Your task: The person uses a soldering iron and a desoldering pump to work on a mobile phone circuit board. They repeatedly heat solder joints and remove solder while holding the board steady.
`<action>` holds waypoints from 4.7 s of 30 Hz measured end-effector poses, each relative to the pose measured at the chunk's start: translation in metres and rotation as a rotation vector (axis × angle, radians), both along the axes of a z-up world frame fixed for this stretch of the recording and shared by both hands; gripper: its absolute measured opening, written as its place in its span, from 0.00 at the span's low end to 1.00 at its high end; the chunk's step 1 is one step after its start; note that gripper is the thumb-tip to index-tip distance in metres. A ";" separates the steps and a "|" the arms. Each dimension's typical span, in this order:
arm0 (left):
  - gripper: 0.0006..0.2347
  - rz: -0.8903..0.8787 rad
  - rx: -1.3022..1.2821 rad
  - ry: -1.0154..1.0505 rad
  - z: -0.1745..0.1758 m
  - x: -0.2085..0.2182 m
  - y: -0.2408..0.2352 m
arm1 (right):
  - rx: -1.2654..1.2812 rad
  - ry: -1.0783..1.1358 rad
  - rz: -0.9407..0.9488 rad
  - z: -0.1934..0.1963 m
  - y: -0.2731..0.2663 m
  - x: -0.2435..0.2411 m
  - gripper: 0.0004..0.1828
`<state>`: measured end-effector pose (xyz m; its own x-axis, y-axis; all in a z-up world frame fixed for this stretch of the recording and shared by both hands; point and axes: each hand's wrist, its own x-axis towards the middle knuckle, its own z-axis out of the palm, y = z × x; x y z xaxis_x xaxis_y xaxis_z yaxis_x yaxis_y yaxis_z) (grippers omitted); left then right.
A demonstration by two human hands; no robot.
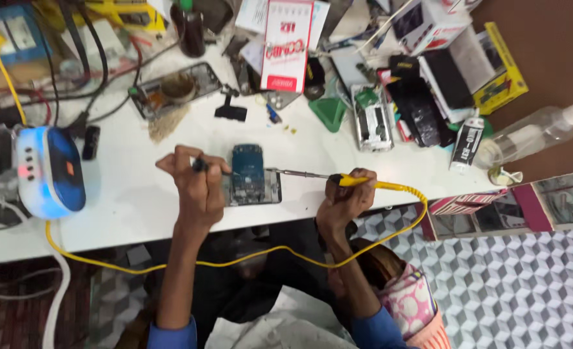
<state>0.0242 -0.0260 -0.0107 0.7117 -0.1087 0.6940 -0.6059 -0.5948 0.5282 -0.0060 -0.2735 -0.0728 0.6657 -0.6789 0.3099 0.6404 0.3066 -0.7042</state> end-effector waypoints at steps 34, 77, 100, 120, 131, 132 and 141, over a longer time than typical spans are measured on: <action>0.05 -0.058 0.116 -0.043 -0.015 0.001 0.000 | -0.217 -0.009 -0.001 -0.035 0.002 -0.014 0.18; 0.04 -0.036 0.101 -0.043 -0.007 -0.002 0.001 | -0.358 -0.098 -0.048 -0.028 0.009 -0.012 0.19; 0.05 -0.027 0.137 -0.034 -0.010 0.001 0.002 | -0.373 -0.071 -0.069 -0.030 0.006 -0.015 0.21; 0.05 0.040 0.166 0.123 -0.019 0.000 0.000 | -0.359 -0.067 -0.088 -0.028 0.008 -0.018 0.21; 0.05 0.117 0.190 0.080 -0.008 0.003 -0.003 | -0.410 -0.061 -0.077 -0.027 0.010 -0.021 0.23; 0.05 0.105 0.185 0.089 -0.007 0.002 -0.003 | -0.399 -0.057 -0.078 -0.027 0.011 -0.020 0.23; 0.19 0.048 0.143 0.206 0.002 -0.003 0.001 | -0.388 -0.052 -0.134 -0.021 0.011 -0.020 0.23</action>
<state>0.0210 -0.0254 -0.0089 0.8434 -0.1586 0.5133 -0.4635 -0.6979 0.5460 -0.0261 -0.2625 -0.0941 0.5559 -0.5845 0.5910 0.6945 -0.0641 -0.7167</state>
